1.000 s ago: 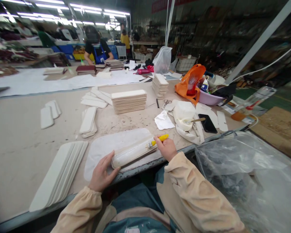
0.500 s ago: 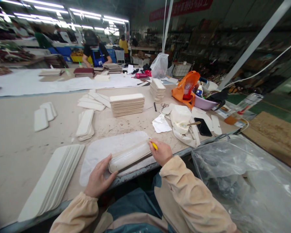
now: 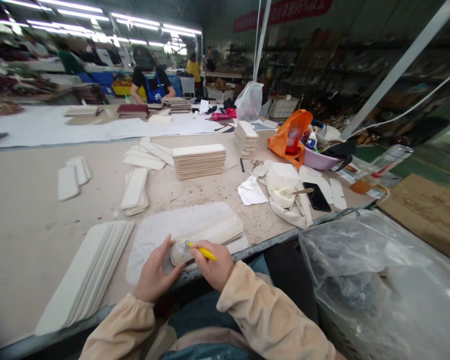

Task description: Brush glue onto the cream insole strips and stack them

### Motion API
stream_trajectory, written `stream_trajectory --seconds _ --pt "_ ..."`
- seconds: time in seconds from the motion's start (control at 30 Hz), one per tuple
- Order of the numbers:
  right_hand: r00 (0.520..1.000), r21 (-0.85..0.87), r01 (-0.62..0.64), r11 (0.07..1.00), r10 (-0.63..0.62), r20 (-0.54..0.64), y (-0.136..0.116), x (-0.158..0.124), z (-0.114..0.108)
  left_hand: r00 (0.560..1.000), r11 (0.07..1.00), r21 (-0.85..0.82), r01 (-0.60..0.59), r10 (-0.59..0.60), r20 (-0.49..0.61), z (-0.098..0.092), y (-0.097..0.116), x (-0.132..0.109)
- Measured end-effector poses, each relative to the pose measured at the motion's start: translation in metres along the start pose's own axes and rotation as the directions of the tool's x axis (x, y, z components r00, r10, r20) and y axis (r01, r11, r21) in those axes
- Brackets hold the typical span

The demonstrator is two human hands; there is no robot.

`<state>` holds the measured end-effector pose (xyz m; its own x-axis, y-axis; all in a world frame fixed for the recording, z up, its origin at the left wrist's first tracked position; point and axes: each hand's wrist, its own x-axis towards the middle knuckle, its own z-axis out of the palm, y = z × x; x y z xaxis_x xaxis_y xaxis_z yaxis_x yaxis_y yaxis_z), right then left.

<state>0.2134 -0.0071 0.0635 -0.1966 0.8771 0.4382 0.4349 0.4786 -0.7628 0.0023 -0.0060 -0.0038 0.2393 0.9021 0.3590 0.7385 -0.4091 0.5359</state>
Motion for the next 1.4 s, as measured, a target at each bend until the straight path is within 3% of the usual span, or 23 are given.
stream_trajectory --seconds 0.07,0.13,0.27,0.4,0.57,0.67,0.83,0.9,1.07,1.2,1.3,1.4 --pt "0.966 0.175 -0.239 0.955 0.252 -0.055 0.002 0.001 -0.004 1.000 1.000 -0.012 0.005 -0.005 0.002 -0.002 0.003 0.000" --pt "0.910 0.295 -0.384 0.875 0.413 -0.043 0.005 0.003 -0.007 1.000 1.000 -0.021 0.002 -0.002 0.004 -0.003 0.005 0.001" --pt "0.868 0.370 -0.480 0.796 0.491 0.069 0.008 0.004 -0.004 1.000 1.000 -0.018 0.014 -0.014 0.010 -0.004 0.008 0.001" --pt "0.891 0.296 -0.453 0.841 0.436 0.125 0.010 0.002 0.004 1.000 1.000 -0.011 0.010 -0.010 0.009 -0.005 0.008 0.000" --pt "0.924 0.182 -0.378 0.908 0.383 0.007 0.023 0.003 -0.011 1.000 1.000 0.000 -0.007 0.007 0.028 -0.006 0.007 0.001" --pt "0.921 0.204 -0.371 0.906 0.388 -0.046 0.021 0.002 -0.018 1.000 1.000 0.007 -0.010 0.010 0.025 -0.006 0.007 0.001" --pt "0.929 0.291 -0.361 0.886 0.369 0.028 0.014 -0.002 -0.006 1.000 1.000 0.021 -0.022 0.021 0.021 -0.003 0.002 -0.001" --pt "0.927 0.259 -0.365 0.894 0.376 0.006 0.020 -0.001 -0.007 0.999 0.999 0.034 -0.035 0.035 0.015 -0.001 -0.002 -0.001" --pt "0.926 -0.009 -0.348 0.937 0.343 -0.159 0.048 0.002 -0.052 0.998 0.997 0.061 -0.055 0.055 0.006 0.001 -0.006 0.000" --pt "0.919 -0.209 -0.358 0.910 0.303 -0.253 0.065 0.001 -0.087 0.999 0.996 0.075 -0.049 0.049 0.003 0.000 -0.005 -0.001" --pt "0.925 -0.295 -0.308 0.904 0.213 -0.315 0.068 -0.001 -0.092 0.999 0.995 0.084 -0.048 0.048 0.002 0.000 -0.004 -0.001" --pt "0.954 -0.405 -0.153 0.901 0.028 -0.297 0.067 0.000 -0.084 0.999 0.995 0.087 -0.049 0.049 0.001 0.000 -0.004 -0.001"
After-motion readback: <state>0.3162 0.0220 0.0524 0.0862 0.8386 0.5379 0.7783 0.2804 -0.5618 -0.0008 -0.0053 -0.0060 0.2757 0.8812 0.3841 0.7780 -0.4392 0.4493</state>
